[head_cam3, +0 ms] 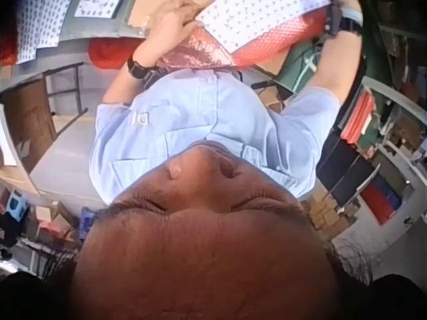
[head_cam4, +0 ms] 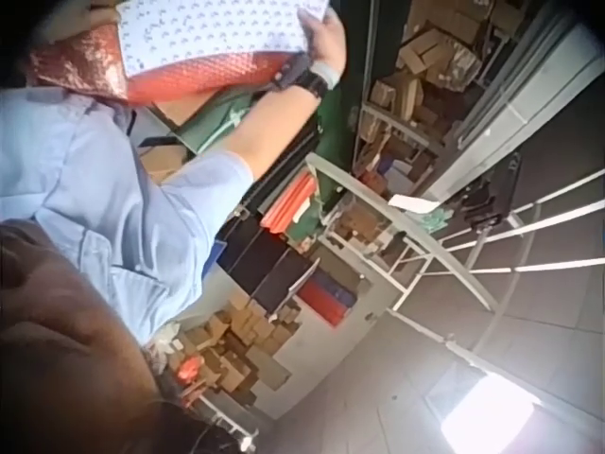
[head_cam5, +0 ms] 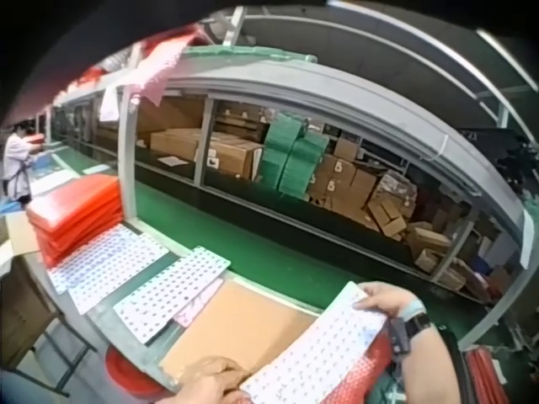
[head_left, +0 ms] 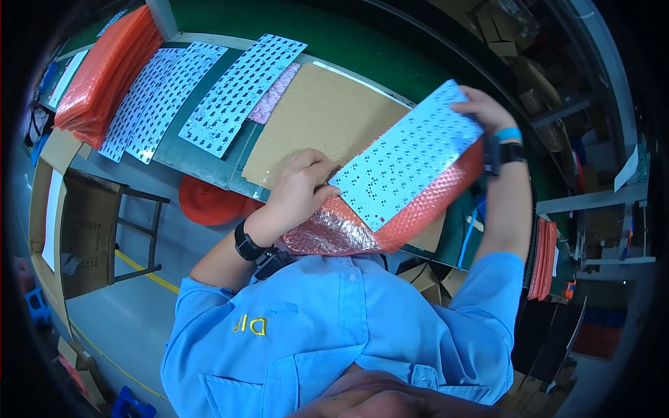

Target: Packing electronic components into pink bubble wrap protective sleeves at a factory workbench.

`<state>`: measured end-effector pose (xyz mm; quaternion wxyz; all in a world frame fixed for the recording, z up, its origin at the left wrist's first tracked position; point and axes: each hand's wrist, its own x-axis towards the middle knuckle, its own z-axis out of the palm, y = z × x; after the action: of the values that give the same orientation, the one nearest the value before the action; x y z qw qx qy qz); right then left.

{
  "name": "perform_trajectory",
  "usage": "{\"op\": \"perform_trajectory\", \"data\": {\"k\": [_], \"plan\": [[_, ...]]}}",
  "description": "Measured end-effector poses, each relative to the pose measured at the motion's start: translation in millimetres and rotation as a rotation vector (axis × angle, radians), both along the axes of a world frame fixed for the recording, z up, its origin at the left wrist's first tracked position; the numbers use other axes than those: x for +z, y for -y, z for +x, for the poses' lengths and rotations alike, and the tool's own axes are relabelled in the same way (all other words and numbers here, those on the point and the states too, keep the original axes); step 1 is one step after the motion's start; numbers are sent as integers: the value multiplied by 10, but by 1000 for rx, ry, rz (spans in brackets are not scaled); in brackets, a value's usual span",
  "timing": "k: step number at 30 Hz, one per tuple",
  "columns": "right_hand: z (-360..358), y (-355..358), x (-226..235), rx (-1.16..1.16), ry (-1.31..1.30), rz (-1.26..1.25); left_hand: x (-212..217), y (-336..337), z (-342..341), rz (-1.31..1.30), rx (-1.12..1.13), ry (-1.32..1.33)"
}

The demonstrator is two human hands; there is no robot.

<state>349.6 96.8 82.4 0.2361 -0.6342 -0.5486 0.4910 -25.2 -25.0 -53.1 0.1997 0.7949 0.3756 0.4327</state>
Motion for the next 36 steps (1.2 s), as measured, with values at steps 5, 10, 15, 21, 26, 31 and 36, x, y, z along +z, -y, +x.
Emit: {"op": "perform_trajectory", "data": {"k": [5, 10, 15, 21, 26, 31, 36], "plan": [[-12, 534, 1174, 313, 49, 285, 196, 66, -94, -617, -355, 131], [272, 1213, 2063, 126, 189, 670, 378, 259, -579, -524, -491, 197], [448, 1576, 2386, -34, 300, 708, -58, 465, -1337, -577, -313, -224], [-89, 1481, 2024, 112, 710, 837, -93, 561, -1497, -924, -302, 188], [-1769, 1359, 617, 335, 1353, 707, -52, 559, -983, -1019, -325, 352], [-2091, 1785, -683, 557, 1048, 686, -258, 607, -872, -1124, -393, 431], [-1998, 1753, -791, 487, 892, 739, -364, 745, -927, -1099, -351, 343]]}}
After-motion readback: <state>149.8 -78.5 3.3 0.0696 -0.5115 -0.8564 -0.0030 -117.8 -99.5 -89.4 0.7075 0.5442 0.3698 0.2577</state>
